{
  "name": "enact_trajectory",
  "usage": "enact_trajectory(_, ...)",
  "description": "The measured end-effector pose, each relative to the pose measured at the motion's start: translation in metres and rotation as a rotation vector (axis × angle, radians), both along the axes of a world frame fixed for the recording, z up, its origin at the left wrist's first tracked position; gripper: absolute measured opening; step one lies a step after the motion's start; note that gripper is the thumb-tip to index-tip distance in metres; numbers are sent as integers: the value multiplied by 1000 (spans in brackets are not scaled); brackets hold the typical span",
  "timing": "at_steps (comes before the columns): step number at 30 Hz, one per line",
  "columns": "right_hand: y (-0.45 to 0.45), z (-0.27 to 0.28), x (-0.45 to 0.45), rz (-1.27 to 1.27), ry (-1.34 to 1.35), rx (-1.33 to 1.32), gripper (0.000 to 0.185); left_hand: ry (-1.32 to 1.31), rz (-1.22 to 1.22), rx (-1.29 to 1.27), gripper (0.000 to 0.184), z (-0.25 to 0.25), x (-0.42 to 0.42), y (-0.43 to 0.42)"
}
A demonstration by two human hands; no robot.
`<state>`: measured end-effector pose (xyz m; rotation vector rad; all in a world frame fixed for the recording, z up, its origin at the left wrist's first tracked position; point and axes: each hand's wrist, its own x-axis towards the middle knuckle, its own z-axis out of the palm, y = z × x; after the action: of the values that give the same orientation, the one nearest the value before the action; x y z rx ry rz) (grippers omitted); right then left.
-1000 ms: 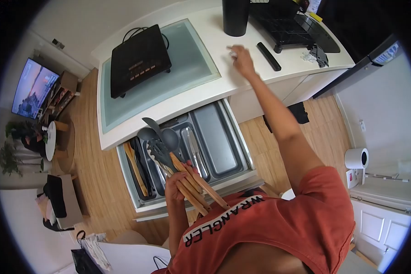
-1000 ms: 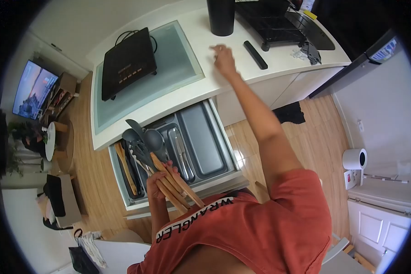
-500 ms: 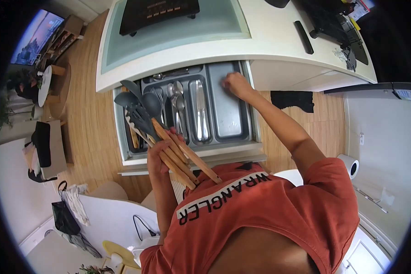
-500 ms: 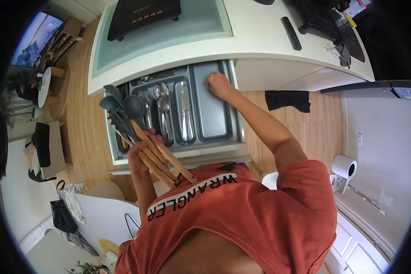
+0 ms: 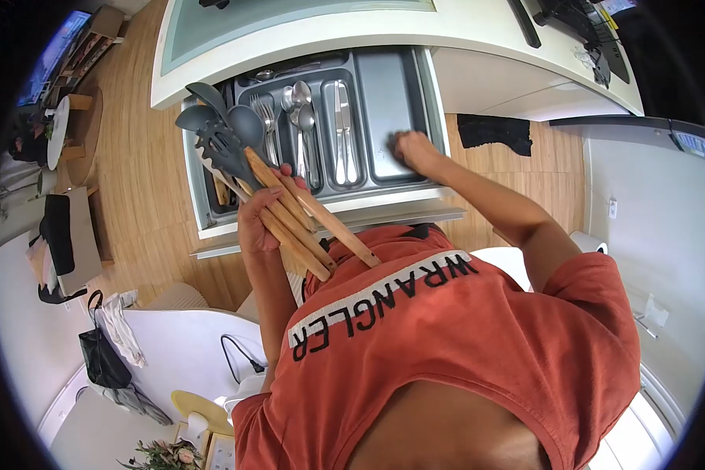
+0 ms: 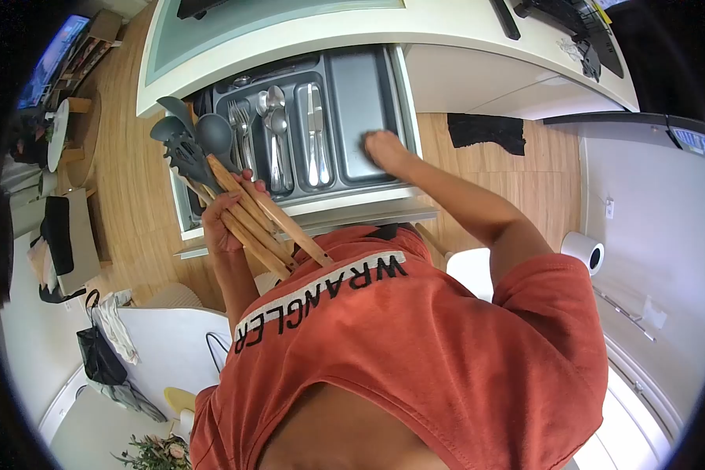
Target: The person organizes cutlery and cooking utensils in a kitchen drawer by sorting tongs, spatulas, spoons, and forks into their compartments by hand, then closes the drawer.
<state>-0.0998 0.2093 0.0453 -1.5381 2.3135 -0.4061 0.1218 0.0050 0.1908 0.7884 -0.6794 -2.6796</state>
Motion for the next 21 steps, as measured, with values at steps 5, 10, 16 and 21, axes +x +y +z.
enact_trajectory(5, 9, 22, 20, -136, -451, 119, 15, -15, -32, -2, 25, -1, 2, -5)
enact_trajectory(10, -28, 13, -1, -333, -533, -83, 16, -17, -49, 4, 23, 4, 2, -3)
enact_trajectory(16, -12, -5, 18, 195, -427, -242, 24, 2, -85, -13, 25, 2, 6, 0)
enact_trajectory(21, -1, 6, 29, 322, -429, -144, 23, 8, -131, 26, 25, -3, 8, 2)
